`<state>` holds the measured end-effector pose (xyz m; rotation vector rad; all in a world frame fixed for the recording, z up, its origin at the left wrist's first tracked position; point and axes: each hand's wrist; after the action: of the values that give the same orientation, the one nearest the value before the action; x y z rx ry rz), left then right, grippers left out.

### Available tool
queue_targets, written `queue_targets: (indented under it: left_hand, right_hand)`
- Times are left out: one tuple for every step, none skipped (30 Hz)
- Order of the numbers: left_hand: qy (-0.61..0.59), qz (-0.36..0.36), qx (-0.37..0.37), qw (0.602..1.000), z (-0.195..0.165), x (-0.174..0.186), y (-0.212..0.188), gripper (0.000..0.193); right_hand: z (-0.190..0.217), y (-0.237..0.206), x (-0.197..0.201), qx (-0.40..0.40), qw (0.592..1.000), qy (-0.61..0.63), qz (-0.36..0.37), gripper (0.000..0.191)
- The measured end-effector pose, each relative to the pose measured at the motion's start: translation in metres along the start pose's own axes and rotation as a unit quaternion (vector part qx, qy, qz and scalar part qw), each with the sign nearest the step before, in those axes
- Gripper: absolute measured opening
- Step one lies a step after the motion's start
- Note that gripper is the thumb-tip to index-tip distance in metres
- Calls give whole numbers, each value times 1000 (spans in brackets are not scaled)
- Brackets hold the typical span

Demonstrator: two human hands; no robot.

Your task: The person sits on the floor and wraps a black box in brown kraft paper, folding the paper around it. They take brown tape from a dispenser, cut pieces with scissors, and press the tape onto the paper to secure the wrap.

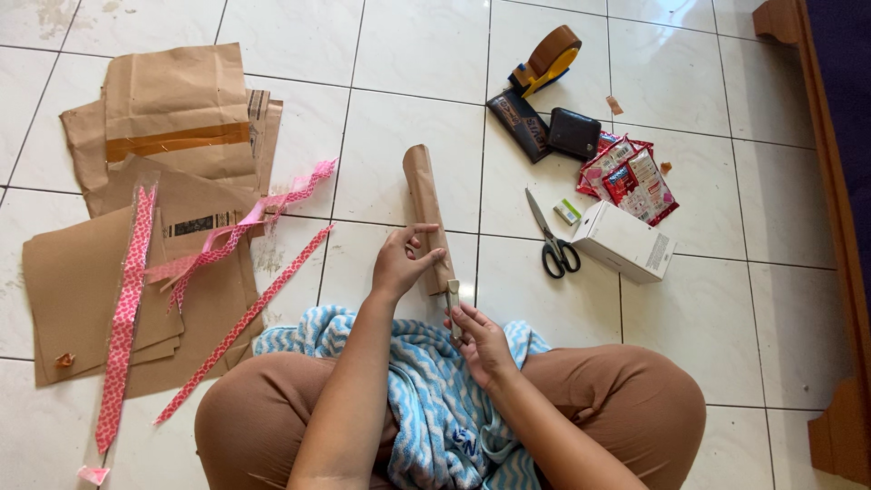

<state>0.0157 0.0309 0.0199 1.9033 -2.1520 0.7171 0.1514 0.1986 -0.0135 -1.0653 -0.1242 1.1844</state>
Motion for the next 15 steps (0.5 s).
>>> queue_targets:
  left_hand:
    - [-1, 0, 1, 1000, 0, -1, 1, 49]
    - [-2, 1, 4, 1000, 0, -1, 1, 49]
    - [-3, 2, 6, 1000, 0, -1, 1, 49]
    - [-1, 4, 8, 1000, 0, -1, 1, 49]
    - [-1, 6, 9, 1000, 1, -1, 1, 49]
    - [0, 8, 11, 1000, 1, -1, 1, 49]
    - [-1, 7, 8, 1000, 1, -1, 0, 49]
    - [-1, 5, 4, 1000, 2, -1, 0, 49]
    - [-1, 4, 0, 1000, 2, -1, 0, 49]
    - [-1, 3, -1, 1000, 2, -1, 0, 49]
    - [-2, 2, -2, 1000, 1, -1, 0, 49]
    - [-2, 2, -2, 1000, 1, -1, 0, 49]
    - [-6, 2, -1, 1000, 0, -1, -1, 48]
    - [-8, 2, -1, 1000, -1, -1, -1, 48]
    - [-10, 2, 0, 1000, -2, -1, -1, 48]
  right_hand:
    - [0, -1, 2, -3, 1000, 4, 0, 45]
    - [-1, -3, 4, -7, 1000, 7, -1, 45]
    - [-2, -4, 5, -12, 1000, 11, -2, 45]
    - [-4, -4, 6, -12, 1000, 12, -4, 44]
    - [-5, -3, 7, -13, 1000, 12, -6, 44]
    - [-6, -2, 8, -13, 1000, 13, -9, 44]
    - [-7, 0, 8, -10, 999, 30, -7, 44]
    - [-7, 4, 8, -6, 999, 47, -4, 44]
    - [-7, 7, 8, -2, 998, 64, -2, 43]
    - [-6, 10, 8, -4, 996, 84, -3, 44]
    - [-6, 13, 8, -5, 995, 104, -5, 44]
    - [-5, 16, 7, -7, 992, 124, -7, 44]
    - [-5, 17, 6, -7, 992, 124, -8, 45]
    - [-5, 19, 4, -6, 992, 125, -7, 46]
    - [-5, 20, 1, -5, 992, 127, -7, 47]
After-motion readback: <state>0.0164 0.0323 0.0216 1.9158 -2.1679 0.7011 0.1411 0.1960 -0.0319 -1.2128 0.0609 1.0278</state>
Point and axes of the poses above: each hand's wrist, its own y-axis towards the middle knuckle, its own x-axis out of the back of the hand, z = x × y
